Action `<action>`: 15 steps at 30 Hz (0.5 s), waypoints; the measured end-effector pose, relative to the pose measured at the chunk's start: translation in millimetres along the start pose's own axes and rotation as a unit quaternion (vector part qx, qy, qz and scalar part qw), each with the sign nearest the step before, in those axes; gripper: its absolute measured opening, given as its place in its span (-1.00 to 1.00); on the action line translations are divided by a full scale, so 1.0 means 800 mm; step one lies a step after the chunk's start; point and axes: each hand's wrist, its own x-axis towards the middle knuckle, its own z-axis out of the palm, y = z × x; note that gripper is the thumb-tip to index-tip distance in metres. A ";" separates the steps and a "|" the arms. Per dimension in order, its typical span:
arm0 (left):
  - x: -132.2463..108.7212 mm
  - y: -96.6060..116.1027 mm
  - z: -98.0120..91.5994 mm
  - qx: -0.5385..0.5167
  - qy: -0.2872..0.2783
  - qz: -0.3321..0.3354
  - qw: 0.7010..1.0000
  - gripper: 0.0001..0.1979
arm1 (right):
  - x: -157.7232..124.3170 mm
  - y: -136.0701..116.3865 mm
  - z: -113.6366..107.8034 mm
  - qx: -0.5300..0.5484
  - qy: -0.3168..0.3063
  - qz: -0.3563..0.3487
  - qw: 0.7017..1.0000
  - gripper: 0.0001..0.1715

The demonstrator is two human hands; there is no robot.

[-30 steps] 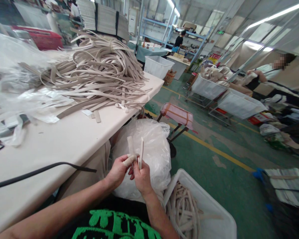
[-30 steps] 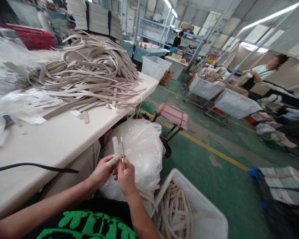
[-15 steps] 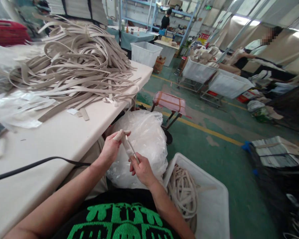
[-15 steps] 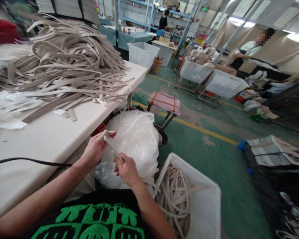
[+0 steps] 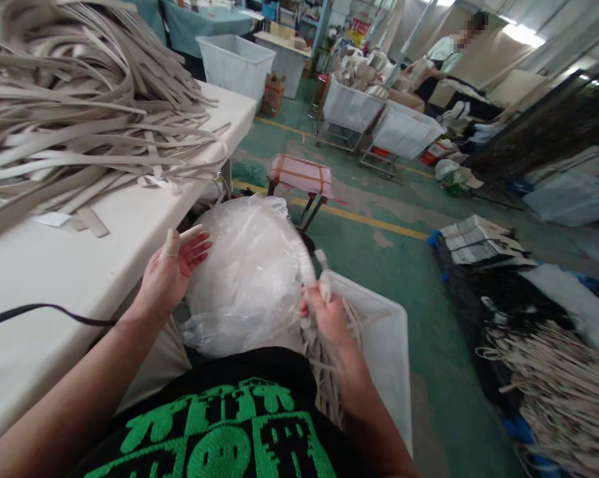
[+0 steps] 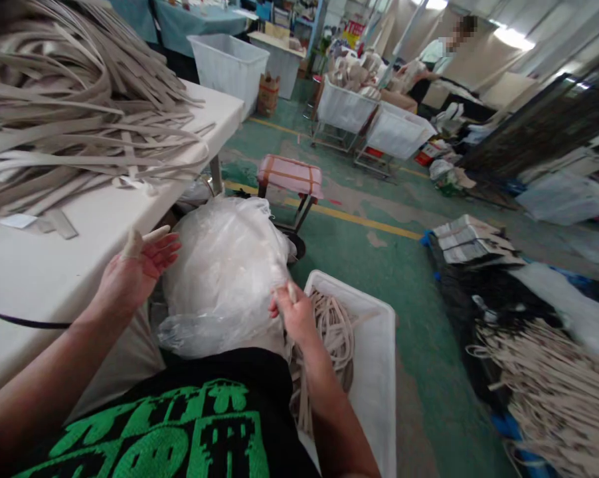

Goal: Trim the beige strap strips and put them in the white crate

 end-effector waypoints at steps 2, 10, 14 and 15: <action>-0.004 -0.007 0.000 -0.001 0.001 -0.030 1.000 -0.55 | -0.002 -0.013 -0.050 0.032 0.141 -0.019 0.989 -0.58; -0.009 -0.046 -0.002 0.003 -0.003 -0.116 0.993 -0.72 | -0.096 -0.061 -0.205 -0.028 0.442 -0.061 0.895 -0.49; -0.005 -0.056 -0.012 0.006 -0.010 -0.114 0.993 -0.70 | -0.129 -0.046 -0.236 -0.097 0.480 -0.002 0.872 -0.47; -0.003 -0.057 -0.015 0.008 -0.009 -0.111 0.994 -0.69 | -0.130 -0.036 -0.241 -0.104 0.480 0.023 0.871 -0.46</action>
